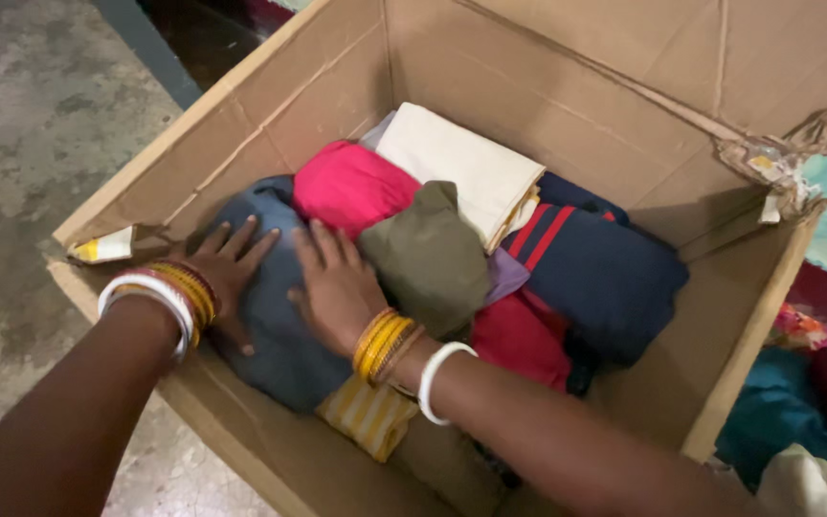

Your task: The person picks up clothing items from a pile on the floor, folds a maroon garment and a blue garment, and places them into a cardboard box.

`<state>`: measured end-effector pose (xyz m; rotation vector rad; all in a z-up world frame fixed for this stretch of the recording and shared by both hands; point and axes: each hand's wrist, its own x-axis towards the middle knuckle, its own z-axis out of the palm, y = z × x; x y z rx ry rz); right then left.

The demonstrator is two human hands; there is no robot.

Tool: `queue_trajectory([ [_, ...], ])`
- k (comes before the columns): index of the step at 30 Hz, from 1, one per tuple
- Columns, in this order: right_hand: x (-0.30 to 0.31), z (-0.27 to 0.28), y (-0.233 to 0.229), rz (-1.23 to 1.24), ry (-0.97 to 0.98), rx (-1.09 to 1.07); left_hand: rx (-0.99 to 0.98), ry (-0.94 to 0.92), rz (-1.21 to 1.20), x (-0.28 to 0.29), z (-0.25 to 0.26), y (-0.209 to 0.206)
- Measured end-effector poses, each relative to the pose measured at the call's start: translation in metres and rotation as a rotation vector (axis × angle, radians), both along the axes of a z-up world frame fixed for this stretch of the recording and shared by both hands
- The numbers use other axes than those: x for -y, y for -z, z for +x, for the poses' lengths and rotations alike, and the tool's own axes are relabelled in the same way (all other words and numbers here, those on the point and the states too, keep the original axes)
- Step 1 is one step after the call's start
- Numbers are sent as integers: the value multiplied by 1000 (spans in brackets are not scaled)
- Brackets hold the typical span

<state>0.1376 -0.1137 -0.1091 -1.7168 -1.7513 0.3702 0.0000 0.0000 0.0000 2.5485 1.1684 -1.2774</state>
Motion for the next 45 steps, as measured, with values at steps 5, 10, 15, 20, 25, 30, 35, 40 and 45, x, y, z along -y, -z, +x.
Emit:
queue_trajectory([
  [5, 56, -18, -73, -402, -345, 415, -86, 263, 28, -5, -5, 24],
  [10, 55, -14, -50, -280, -345, 563, -151, 170, -13, -6, -13, 46],
  [15, 39, -16, -19, -235, -357, 619, -95, -2, -117, -32, -16, 75],
  [20, 37, -14, -21, -332, -374, 579, -127, -54, -140, -39, -16, 99],
  [25, 38, -5, -35, -389, -406, 504, -113, 57, -54, -54, -16, 90],
  [30, 66, 25, -66, -467, -337, 272, 195, 47, 83, -55, 0, 77],
  [35, 104, 52, -90, -541, -257, 219, 353, 82, 108, -32, 26, 69],
  [40, 136, 98, -81, -239, -243, 309, 339, 88, 87, 24, 63, 22],
  [45, 193, 128, -132, -212, -80, 244, 415, 158, 75, 87, 112, -23],
])
